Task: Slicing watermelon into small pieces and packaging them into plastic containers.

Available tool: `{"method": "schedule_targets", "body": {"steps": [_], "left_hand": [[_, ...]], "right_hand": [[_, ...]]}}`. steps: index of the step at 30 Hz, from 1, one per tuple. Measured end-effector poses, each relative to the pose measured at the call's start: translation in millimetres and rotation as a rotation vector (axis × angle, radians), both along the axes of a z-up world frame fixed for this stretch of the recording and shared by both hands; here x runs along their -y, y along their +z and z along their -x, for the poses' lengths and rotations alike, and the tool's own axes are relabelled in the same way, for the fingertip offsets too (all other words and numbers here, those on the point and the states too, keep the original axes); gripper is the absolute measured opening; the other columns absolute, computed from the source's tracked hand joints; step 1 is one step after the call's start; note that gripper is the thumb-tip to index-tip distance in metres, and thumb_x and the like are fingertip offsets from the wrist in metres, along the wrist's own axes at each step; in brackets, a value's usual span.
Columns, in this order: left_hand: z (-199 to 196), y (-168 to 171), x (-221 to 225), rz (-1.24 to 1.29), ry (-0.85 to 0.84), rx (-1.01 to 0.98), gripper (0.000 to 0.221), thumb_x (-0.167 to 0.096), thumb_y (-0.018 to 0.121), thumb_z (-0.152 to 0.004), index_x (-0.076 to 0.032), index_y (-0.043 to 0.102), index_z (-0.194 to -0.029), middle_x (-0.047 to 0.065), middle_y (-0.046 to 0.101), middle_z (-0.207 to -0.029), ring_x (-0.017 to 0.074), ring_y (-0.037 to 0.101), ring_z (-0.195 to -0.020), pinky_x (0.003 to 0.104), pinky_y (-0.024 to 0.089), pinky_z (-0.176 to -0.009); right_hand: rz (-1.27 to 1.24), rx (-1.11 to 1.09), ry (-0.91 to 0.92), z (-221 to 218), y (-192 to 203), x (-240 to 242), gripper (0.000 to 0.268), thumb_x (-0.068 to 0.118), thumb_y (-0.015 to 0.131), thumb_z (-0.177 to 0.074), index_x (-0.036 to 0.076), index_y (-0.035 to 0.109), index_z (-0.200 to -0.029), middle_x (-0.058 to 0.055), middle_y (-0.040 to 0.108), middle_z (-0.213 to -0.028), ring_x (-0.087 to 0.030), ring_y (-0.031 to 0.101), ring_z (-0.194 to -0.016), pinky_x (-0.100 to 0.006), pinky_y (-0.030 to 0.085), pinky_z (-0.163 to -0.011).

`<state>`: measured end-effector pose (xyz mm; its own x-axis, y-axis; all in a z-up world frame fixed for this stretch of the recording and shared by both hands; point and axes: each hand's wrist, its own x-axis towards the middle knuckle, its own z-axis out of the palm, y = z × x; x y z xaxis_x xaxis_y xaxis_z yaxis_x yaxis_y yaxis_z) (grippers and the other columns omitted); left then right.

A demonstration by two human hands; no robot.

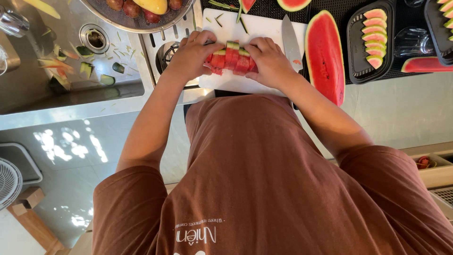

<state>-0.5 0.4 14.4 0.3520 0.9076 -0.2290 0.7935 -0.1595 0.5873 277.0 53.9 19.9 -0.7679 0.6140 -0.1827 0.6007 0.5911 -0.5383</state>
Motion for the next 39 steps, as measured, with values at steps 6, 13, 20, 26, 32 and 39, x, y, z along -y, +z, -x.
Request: {"method": "schedule_targets", "body": {"steps": [6, 13, 20, 26, 32, 39], "left_hand": [[-10.4, 11.1, 1.8, -0.046, -0.029, -0.068, 0.109, -0.021, 0.096, -0.052, -0.018, 0.051, -0.151, 0.004, 0.048, -0.144, 0.0313, 0.042, -0.135, 0.054, 0.035, -0.108], [-39.2, -21.4, -3.5, -0.109, -0.123, 0.032, 0.099, -0.054, 0.090, -0.067, -0.011, 0.049, -0.147, 0.009, 0.052, -0.147, 0.0300, 0.041, -0.141, 0.056, 0.022, -0.117], [-56.5, -31.5, 15.5, -0.301, -0.066, -0.095, 0.082, -0.056, 0.081, -0.085, -0.007, 0.054, -0.146, 0.009, 0.058, -0.141, 0.0287, 0.054, -0.136, 0.049, 0.027, -0.124], [-79.8, -31.3, 15.4, -0.416, -0.013, -0.055, 0.080, -0.052, 0.079, -0.085, -0.002, 0.057, -0.143, 0.012, 0.061, -0.141, 0.0293, 0.056, -0.132, 0.047, 0.035, -0.115], [-96.7, -44.1, 20.6, -0.451, 0.086, -0.044, 0.067, -0.050, 0.080, -0.089, -0.004, 0.061, -0.134, 0.009, 0.066, -0.131, 0.0305, 0.058, -0.128, 0.047, 0.040, -0.112], [-99.2, -37.0, 24.7, -0.472, 0.102, -0.046, 0.057, -0.039, 0.077, -0.088, -0.004, 0.064, -0.130, 0.011, 0.067, -0.125, 0.0295, 0.061, -0.119, 0.049, 0.039, -0.112]], "right_hand": [[0.003, 0.019, -0.020, 8.5, 13.8, 2.0, 0.084, 0.036, 0.090, -0.073, 0.004, 0.055, -0.142, -0.013, 0.052, -0.135, -0.036, 0.047, -0.128, -0.048, 0.041, -0.108], [-0.033, 0.008, 0.001, 4.6, -11.6, 3.7, 0.081, 0.039, 0.089, -0.072, 0.003, 0.058, -0.138, -0.012, 0.056, -0.138, -0.036, 0.048, -0.129, -0.049, 0.041, -0.108], [-0.033, -0.077, -0.020, -8.5, -11.1, 5.3, 0.078, 0.033, 0.090, -0.073, 0.006, 0.061, -0.139, -0.011, 0.057, -0.141, -0.035, 0.047, -0.132, -0.048, 0.040, -0.110], [-0.015, -0.122, -0.092, -19.4, -12.9, 2.1, 0.070, 0.022, 0.089, -0.073, 0.003, 0.062, -0.134, -0.012, 0.056, -0.141, -0.035, 0.048, -0.134, -0.047, 0.040, -0.112], [0.047, -0.156, -0.053, -31.1, -15.4, -4.9, 0.058, 0.013, 0.083, -0.078, 0.005, 0.066, -0.133, -0.009, 0.058, -0.142, -0.033, 0.051, -0.135, -0.044, 0.041, -0.115], [0.100, -0.131, -0.070, -28.9, -10.6, -4.5, 0.063, 0.015, 0.082, -0.080, 0.007, 0.057, -0.137, -0.013, 0.057, -0.139, -0.037, 0.052, -0.132, -0.045, 0.043, -0.112]]}}
